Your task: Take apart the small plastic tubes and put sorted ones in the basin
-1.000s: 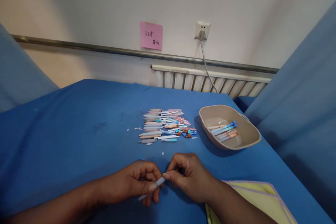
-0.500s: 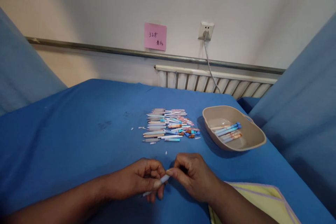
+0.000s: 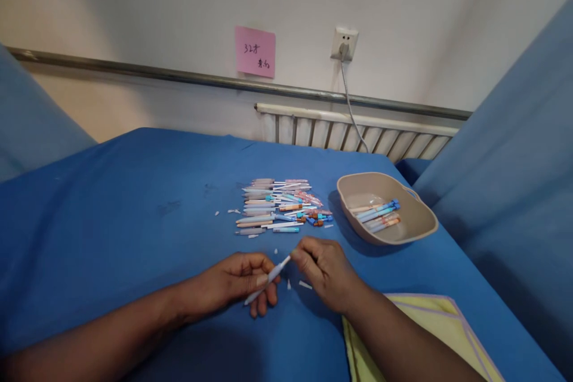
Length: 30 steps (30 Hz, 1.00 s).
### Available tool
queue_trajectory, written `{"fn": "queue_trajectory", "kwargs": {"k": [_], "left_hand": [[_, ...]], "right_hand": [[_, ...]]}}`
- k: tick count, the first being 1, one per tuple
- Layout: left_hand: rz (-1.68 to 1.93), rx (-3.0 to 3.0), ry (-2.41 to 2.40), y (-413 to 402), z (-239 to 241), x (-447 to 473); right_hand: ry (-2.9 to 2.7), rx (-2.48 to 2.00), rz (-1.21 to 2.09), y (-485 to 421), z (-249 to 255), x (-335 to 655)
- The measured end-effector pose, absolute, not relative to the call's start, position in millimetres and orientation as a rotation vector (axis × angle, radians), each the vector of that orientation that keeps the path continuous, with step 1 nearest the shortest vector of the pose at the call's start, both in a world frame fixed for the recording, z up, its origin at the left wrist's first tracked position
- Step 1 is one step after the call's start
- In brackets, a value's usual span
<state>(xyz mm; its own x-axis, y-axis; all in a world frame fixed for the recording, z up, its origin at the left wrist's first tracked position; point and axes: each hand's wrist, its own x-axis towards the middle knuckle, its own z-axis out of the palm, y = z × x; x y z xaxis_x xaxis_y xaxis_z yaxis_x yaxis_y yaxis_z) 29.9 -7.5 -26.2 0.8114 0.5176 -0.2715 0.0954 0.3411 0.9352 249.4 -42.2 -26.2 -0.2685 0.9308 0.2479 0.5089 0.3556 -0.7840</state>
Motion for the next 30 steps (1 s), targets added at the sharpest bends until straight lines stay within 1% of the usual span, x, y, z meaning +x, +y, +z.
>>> {"fn": "queue_trajectory", "kwargs": {"k": [4, 8, 14, 18, 20, 25, 30], "left_hand": [[0.373, 1.149, 0.637, -2.5, -24.7, 28.6], [0.429, 1.062, 0.678, 2.9, -23.2, 26.8], [0.460, 0.979, 0.721, 7.0, -20.4, 25.2], [0.461, 0.931, 0.718, 7.5, -20.8, 24.6], [0.459, 0.930, 0.721, 7.3, -20.7, 24.5], [0.448, 0.993, 0.718, 6.4, -18.1, 25.1], [0.406, 1.119, 0.723, 6.2, -17.0, 24.7]], "right_hand": [[-1.927, -1.416, 0.637, -35.2, -16.7, 271.6], [-2.113, -1.498, 0.633, -33.6, -11.8, 288.6], [-2.333, -1.567, 0.606, -38.5, -20.2, 291.2], [-2.274, -1.525, 0.624, -36.1, -29.1, 285.2], [-2.116, -1.483, 0.714, -32.7, -33.1, 281.1], [-1.544, -1.222, 1.153, -24.2, -35.7, 269.4], [-1.211, -1.089, 1.369, -22.1, -34.2, 261.9]]}}
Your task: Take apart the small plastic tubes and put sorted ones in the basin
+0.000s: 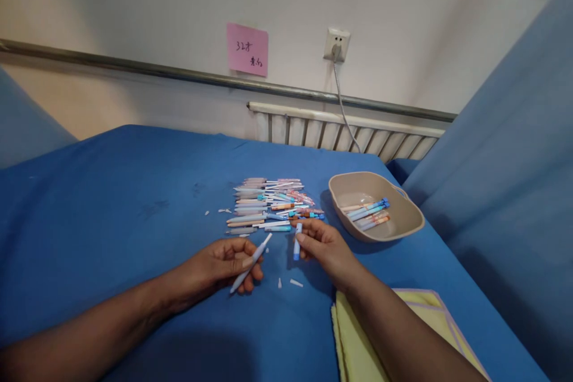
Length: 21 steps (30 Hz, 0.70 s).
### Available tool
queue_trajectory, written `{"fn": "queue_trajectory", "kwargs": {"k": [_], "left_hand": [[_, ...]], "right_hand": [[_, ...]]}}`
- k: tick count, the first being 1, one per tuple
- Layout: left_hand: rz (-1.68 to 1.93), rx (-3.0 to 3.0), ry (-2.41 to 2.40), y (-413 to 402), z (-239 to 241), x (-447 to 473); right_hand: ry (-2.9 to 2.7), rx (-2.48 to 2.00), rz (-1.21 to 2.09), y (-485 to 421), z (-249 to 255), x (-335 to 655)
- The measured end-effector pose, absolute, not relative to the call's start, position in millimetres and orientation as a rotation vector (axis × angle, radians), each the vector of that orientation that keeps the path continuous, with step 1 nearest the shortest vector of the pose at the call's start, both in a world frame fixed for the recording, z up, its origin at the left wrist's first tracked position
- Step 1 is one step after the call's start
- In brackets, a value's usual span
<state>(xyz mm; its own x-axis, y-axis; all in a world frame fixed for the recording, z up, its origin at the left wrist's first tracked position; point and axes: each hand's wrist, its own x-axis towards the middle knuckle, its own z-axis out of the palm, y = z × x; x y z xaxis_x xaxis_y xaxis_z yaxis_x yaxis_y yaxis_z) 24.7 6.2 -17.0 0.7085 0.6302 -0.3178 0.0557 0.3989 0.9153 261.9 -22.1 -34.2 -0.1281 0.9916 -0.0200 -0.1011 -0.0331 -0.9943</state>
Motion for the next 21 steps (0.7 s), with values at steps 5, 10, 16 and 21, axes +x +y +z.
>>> {"fn": "queue_trajectory", "kwargs": {"k": [5, 10, 16, 21], "left_hand": [[0.349, 1.228, 0.711, 5.0, -17.0, 24.4], [0.327, 1.269, 0.717, 3.6, -14.5, 25.0], [0.288, 1.304, 0.726, 2.8, -12.8, 25.5], [0.309, 1.295, 0.745, 3.1, -14.2, 25.8]], "right_hand": [[-1.011, -0.960, 1.504, -23.0, -37.7, 258.0], [-0.916, -0.886, 1.580, -24.0, -37.2, 257.4], [-0.872, -0.907, 1.600, -22.5, -39.6, 259.2], [-0.983, -0.978, 1.499, -23.8, -37.1, 255.1]]}}
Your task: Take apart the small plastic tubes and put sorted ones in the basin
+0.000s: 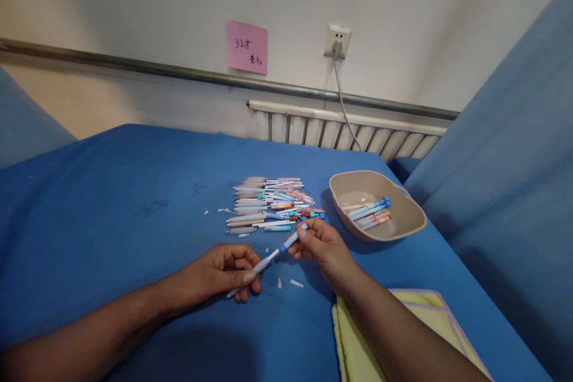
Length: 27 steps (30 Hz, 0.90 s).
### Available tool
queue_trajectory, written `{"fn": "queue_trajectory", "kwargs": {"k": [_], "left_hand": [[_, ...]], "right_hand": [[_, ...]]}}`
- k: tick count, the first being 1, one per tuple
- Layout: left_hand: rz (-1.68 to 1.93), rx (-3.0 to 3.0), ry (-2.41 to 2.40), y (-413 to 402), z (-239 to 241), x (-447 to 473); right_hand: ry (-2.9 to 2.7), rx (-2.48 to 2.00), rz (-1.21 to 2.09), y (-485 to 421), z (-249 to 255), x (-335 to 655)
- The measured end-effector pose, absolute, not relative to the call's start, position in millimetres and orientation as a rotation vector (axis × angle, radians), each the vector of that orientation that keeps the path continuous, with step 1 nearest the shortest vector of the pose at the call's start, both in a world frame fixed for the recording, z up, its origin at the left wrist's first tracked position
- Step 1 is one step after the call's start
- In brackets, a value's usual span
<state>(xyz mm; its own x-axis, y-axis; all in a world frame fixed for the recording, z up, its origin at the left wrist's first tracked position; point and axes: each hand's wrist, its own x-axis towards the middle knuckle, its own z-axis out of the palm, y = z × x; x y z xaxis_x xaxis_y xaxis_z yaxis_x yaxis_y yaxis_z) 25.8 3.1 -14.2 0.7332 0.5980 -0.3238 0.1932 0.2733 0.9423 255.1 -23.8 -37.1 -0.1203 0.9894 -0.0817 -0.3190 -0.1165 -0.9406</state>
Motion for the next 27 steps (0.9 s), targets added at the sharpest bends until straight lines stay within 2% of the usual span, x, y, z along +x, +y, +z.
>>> {"fn": "queue_trajectory", "kwargs": {"k": [15, 27], "left_hand": [[0.419, 1.298, 0.806, 7.7, -16.0, 24.4], [0.354, 1.651, 0.856, 7.0, -10.5, 22.4]], "right_hand": [[-1.859, -1.182, 0.714, -35.0, -26.2, 255.8], [-2.127, -1.123, 0.593, -39.4, -28.3, 258.6]]}}
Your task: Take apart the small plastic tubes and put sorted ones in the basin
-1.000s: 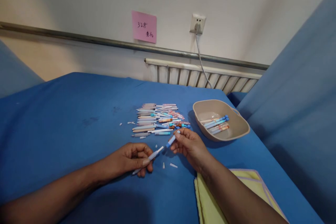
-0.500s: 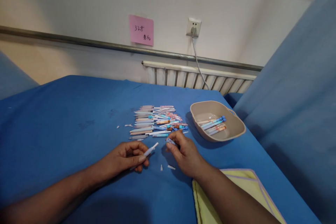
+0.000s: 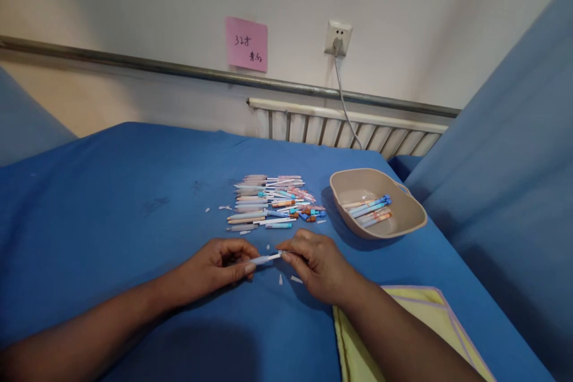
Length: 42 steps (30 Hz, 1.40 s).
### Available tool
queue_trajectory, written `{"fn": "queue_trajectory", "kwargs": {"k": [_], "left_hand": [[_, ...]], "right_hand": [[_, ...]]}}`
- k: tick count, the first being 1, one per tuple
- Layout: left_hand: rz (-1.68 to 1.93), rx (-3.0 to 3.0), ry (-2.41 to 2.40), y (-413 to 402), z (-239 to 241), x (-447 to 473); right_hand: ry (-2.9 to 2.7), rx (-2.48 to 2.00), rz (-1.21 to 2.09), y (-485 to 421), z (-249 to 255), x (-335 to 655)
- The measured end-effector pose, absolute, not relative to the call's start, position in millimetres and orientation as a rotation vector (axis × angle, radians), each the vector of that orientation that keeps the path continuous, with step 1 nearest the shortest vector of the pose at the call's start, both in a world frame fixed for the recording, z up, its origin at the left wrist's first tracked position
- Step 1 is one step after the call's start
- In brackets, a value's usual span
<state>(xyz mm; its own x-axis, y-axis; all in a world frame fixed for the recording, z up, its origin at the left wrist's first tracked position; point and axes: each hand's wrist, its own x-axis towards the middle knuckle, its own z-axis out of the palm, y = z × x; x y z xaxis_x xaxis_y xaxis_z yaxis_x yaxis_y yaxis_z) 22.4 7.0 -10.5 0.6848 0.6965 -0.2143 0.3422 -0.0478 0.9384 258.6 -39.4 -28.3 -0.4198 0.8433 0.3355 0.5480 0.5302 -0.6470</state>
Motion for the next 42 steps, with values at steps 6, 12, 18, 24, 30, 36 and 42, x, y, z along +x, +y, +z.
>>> {"fn": "queue_trajectory", "kwargs": {"k": [6, 12, 18, 24, 30, 36, 42], "left_hand": [[0.377, 1.716, 0.865, 7.4, -9.6, 22.2], [0.390, 1.734, 0.872, 6.6, -7.7, 23.1], [0.394, 1.760, 0.858, 4.2, -9.8, 24.2], [0.330, 1.708, 0.856, -1.7, -10.6, 27.6], [0.282, 1.558, 0.808, -4.8, -14.4, 29.4], [0.403, 1.834, 0.817, -6.8, -15.5, 29.3], [0.421, 1.954, 0.846, -4.9, -14.5, 28.0]], "right_hand": [[-2.066, -1.190, 0.645, -40.6, -25.0, 259.6], [-2.018, -1.185, 0.676, -39.5, -24.5, 261.2], [-2.050, -1.147, 0.677, -40.6, -24.8, 255.9], [-2.096, -1.117, 0.651, -44.7, -28.2, 249.6], [-2.120, -1.063, 0.660, -47.7, -26.2, 248.3], [-2.155, -1.144, 0.645, -49.6, -24.3, 246.8], [-2.160, -1.246, 0.690, -48.3, -25.9, 246.7]]}}
